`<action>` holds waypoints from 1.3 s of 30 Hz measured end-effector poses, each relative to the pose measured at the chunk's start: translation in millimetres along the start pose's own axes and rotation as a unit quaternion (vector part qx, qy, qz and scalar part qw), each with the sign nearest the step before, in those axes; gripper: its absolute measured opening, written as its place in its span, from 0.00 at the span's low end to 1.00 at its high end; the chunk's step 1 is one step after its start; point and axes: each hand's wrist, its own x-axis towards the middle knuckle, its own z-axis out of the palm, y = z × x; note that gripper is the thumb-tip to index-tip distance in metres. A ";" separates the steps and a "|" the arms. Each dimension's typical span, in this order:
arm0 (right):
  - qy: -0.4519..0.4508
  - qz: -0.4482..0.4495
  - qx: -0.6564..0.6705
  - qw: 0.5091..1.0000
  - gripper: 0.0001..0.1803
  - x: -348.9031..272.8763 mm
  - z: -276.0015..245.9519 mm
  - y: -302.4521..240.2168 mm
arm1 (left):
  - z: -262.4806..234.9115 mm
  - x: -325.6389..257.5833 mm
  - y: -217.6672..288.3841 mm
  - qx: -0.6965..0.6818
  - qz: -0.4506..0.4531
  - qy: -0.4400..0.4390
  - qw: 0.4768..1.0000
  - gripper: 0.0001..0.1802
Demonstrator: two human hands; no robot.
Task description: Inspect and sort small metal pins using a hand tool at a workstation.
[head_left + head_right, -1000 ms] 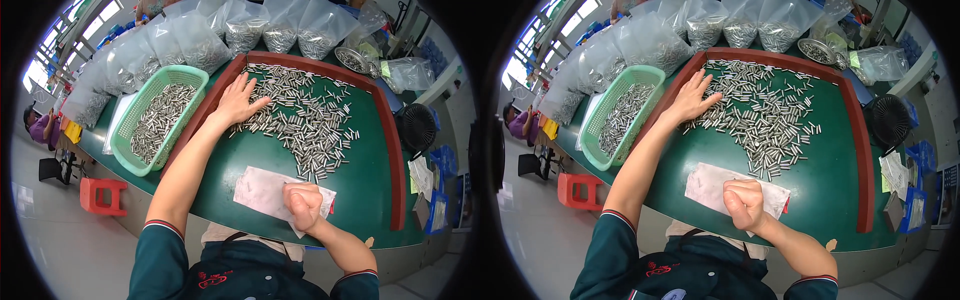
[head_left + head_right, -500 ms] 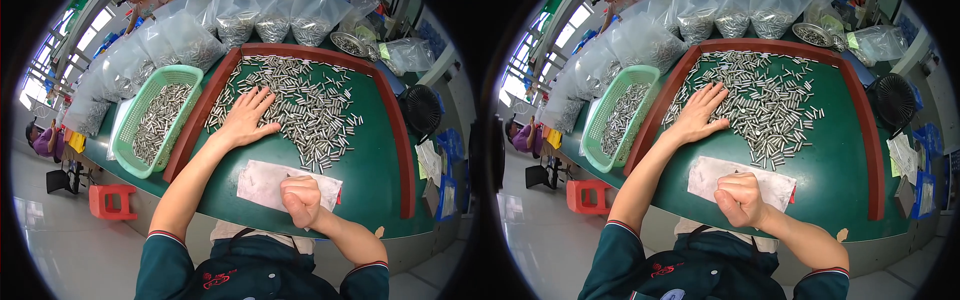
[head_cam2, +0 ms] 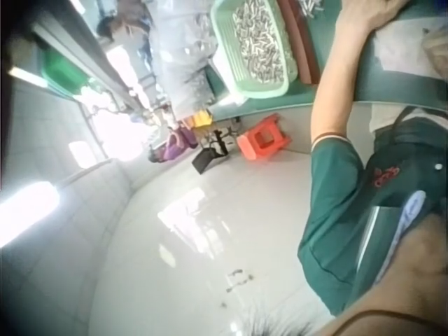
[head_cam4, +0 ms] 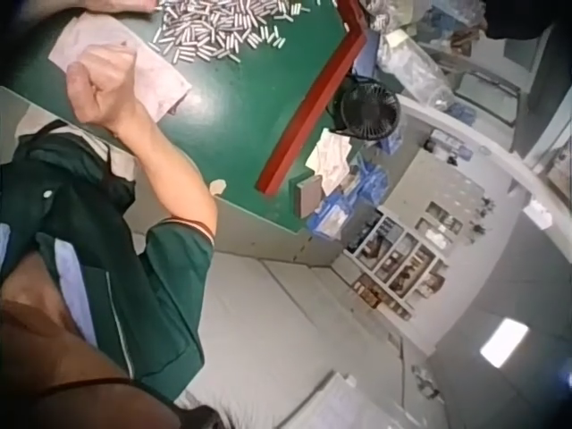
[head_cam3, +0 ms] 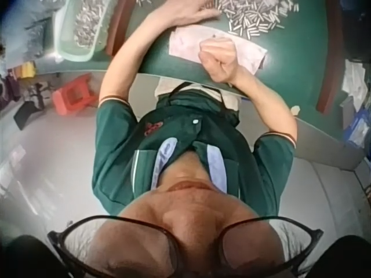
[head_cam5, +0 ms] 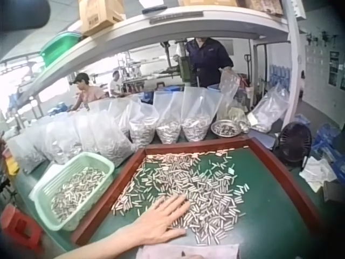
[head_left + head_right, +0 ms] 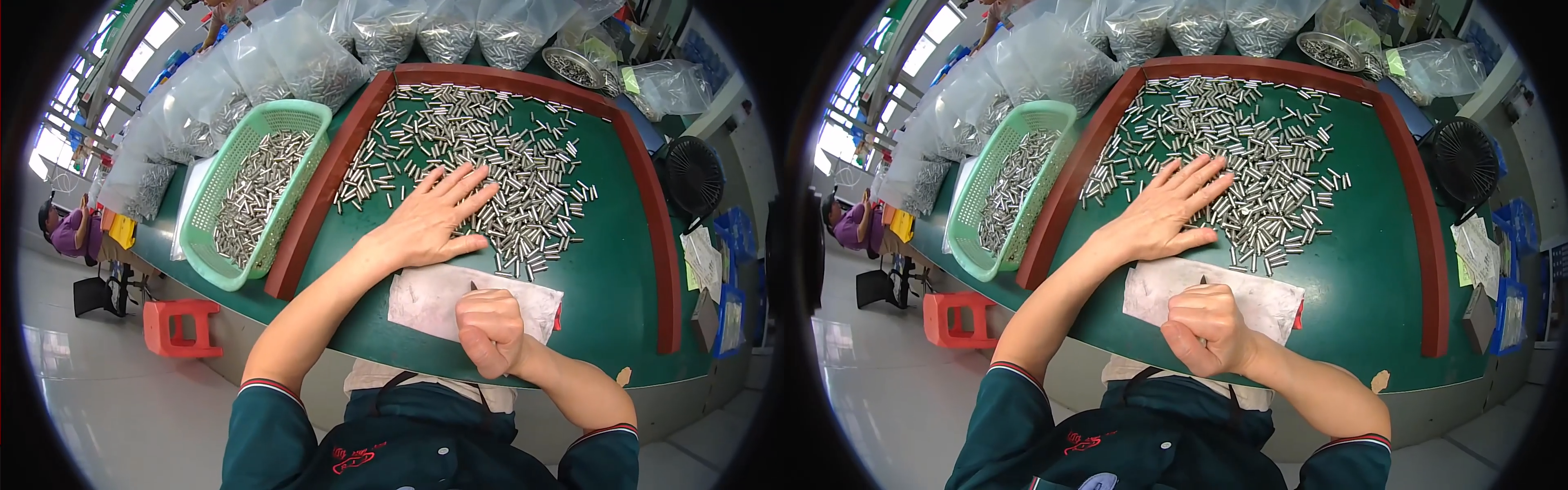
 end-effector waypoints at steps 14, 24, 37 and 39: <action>0.013 0.008 0.009 1.000 0.13 -2.1 0.2 3.2 | -16.2 -37.2 -33.1 0.017 -0.196 0.076 0.977 0.38; 0.027 0.012 0.015 0.999 0.14 -0.8 0.5 1.7 | -17.2 -42.4 -33.8 -0.261 -0.134 0.075 0.953 0.28; 0.015 0.019 0.004 1.000 0.12 -0.6 -2.0 1.6 | 1.1 -31.3 -29.5 -0.007 -0.143 0.035 0.989 0.41; 0.014 0.021 0.003 1.000 0.12 -0.5 -2.2 1.3 | -2.8 -21.8 -21.6 -0.021 -0.094 0.032 0.995 0.39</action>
